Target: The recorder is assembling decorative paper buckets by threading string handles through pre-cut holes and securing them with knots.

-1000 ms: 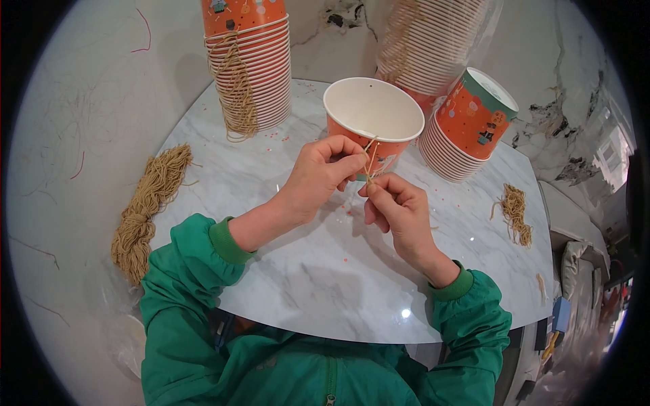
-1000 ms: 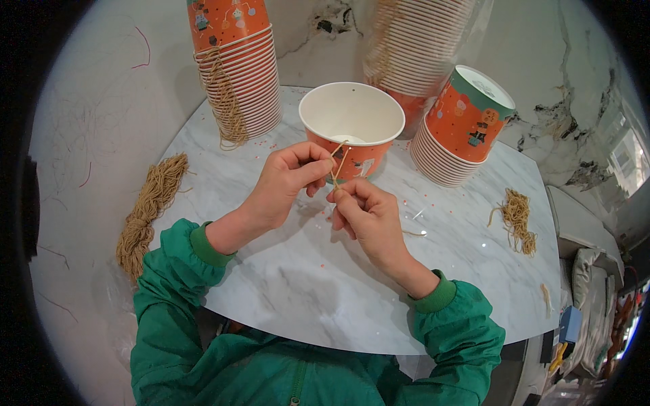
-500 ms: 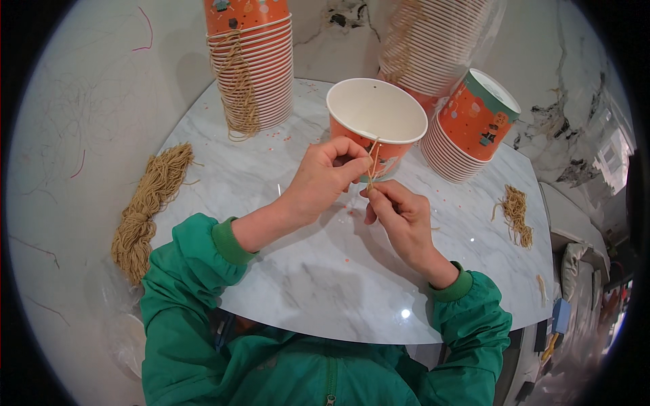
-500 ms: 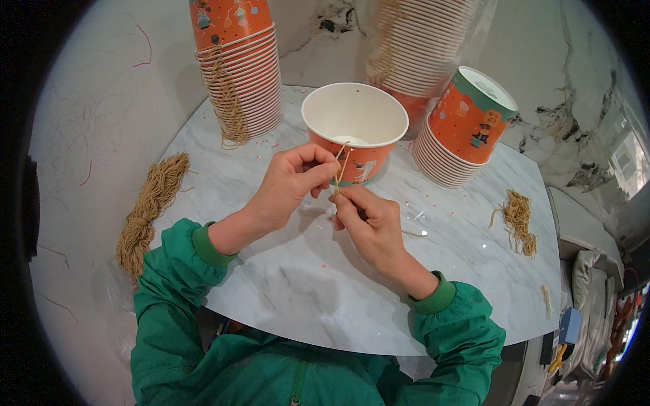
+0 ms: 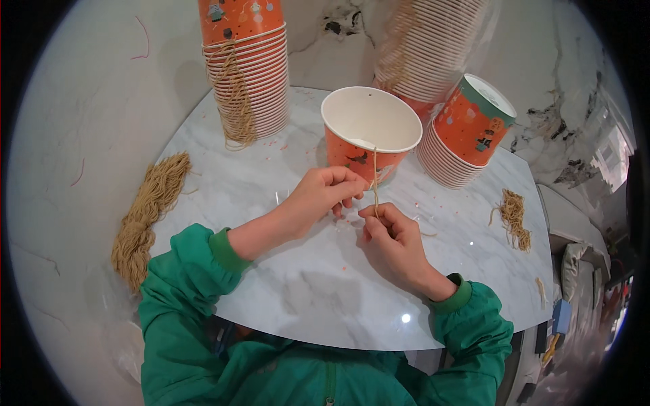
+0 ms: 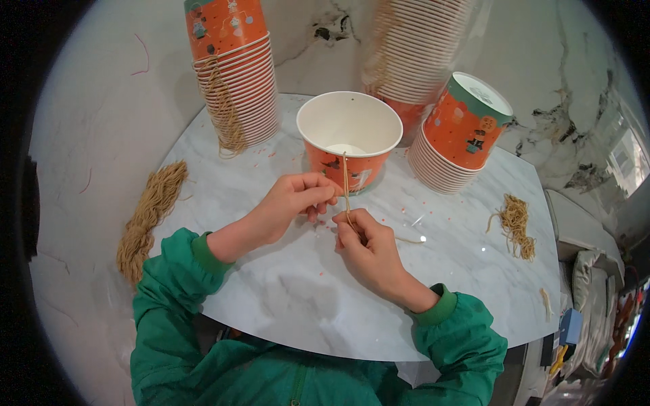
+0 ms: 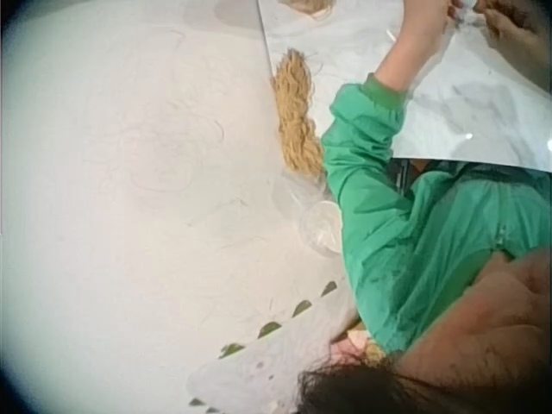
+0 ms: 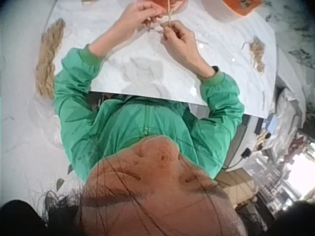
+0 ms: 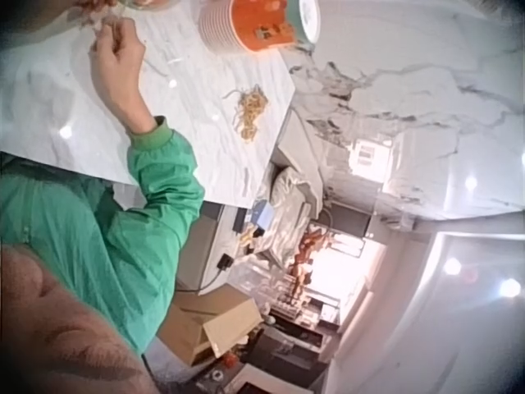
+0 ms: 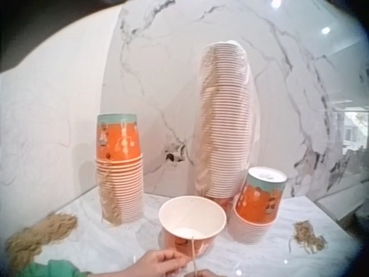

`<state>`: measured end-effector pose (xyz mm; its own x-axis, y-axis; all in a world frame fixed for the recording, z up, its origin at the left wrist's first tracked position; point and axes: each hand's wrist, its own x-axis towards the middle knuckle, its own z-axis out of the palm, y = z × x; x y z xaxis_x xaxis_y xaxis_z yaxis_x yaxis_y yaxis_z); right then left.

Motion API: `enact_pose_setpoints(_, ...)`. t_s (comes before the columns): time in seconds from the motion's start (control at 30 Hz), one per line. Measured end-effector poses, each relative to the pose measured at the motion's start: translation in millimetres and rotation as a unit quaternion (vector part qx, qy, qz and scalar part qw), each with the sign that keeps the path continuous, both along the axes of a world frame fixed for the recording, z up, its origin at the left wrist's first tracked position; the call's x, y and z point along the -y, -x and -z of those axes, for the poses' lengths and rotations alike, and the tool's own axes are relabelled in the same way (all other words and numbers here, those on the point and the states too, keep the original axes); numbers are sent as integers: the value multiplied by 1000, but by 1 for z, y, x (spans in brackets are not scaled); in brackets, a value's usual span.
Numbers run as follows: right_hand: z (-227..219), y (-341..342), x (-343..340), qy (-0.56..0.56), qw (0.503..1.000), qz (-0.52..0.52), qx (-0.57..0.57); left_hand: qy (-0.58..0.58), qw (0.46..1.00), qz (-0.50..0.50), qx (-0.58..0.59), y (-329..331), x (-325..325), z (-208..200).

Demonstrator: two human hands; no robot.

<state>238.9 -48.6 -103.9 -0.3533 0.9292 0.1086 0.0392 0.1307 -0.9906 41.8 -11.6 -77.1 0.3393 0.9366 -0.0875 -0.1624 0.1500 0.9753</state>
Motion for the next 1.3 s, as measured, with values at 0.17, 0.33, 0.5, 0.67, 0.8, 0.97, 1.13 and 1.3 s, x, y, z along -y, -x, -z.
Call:
enact_pose_setpoints(0.17,5,-4,-4,-31,999,-2,18,-23,999,25,-41,-3,8,-2)
enact_pose_setpoints(0.33,-2,-3,-2,-47,996,-11,77,-28,999,30,-19,-8,7,2)
enact_pose_setpoints(0.5,-1,0,-1,-88,992,7,93,-43,998,31,-16,-11,6,1)
enact_pose_setpoints(0.67,-2,1,-2,-149,980,28,132,33,999,7,5,-13,3,-3)
enact_pose_setpoints(0.8,8,1,-1,-275,941,18,194,57,998,-18,36,-14,-1,-4)
enact_pose_setpoints(0.97,11,3,4,-401,875,8,272,60,996,-57,34,-14,-3,-20)
enact_pose_setpoints(1.13,14,-1,4,-429,838,-1,337,51,994,-84,43,-21,-2,-30)
enact_pose_setpoints(1.3,11,-1,7,-439,829,8,346,40,995,-86,42,-24,-8,-35)
